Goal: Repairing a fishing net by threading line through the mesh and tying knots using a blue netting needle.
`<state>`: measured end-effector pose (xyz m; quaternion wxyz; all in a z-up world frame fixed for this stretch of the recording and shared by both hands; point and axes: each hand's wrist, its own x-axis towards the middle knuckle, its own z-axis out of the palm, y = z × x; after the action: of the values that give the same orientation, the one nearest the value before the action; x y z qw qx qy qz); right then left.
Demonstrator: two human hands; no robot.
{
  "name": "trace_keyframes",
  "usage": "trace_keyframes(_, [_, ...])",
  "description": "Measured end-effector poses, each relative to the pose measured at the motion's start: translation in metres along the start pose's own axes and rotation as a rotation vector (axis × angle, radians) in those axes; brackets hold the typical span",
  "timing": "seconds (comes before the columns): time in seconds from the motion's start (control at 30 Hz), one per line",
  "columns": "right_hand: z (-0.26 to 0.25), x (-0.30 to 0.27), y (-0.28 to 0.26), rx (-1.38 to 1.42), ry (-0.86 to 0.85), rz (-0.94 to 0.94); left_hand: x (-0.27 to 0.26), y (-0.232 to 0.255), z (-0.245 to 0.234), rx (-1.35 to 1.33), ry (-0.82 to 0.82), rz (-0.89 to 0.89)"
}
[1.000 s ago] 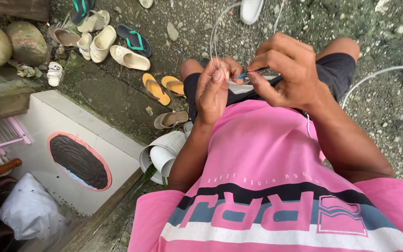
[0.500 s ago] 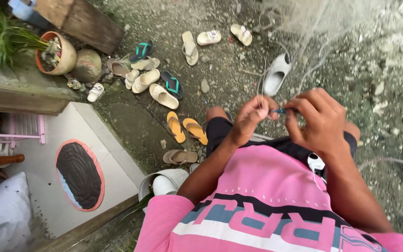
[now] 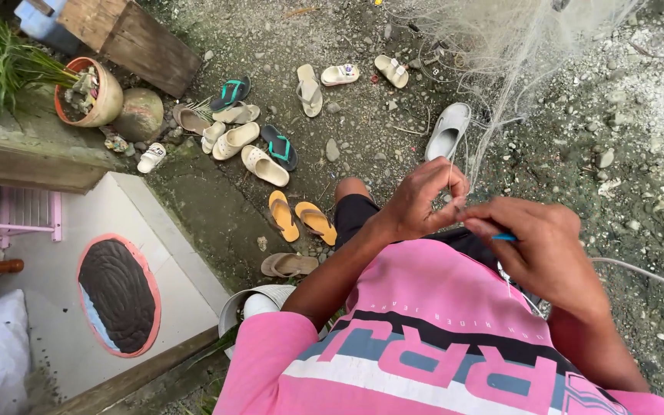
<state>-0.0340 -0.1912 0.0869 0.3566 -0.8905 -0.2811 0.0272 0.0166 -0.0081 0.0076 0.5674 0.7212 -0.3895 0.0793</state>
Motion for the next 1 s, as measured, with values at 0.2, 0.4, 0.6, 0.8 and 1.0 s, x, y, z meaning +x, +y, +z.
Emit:
trace_keyframes(0.2, [0.016,0.012,-0.022,0.2,0.088,-0.082,-0.003,-0.002,0.005,0.004,0.03,0.072])
trace_keyframes(0.4, [0.015,0.013,0.008,-0.042,0.23,-0.003,-0.021,-0.002,0.008,-0.46,0.196,-0.332])
trace_keyframes(0.6, [0.031,0.027,0.032,-0.151,0.435,-0.267,-0.031,-0.001,0.015,-0.723,0.32,-0.504])
trace_keyframes(0.8, [0.044,0.031,0.04,-0.365,0.413,-0.271,-0.032,-0.001,0.01,-0.607,0.312,-0.445])
trace_keyframes(1.0, [0.052,0.041,0.051,-0.098,0.372,-0.274,-0.04,-0.014,0.011,-0.683,0.332,-0.482])
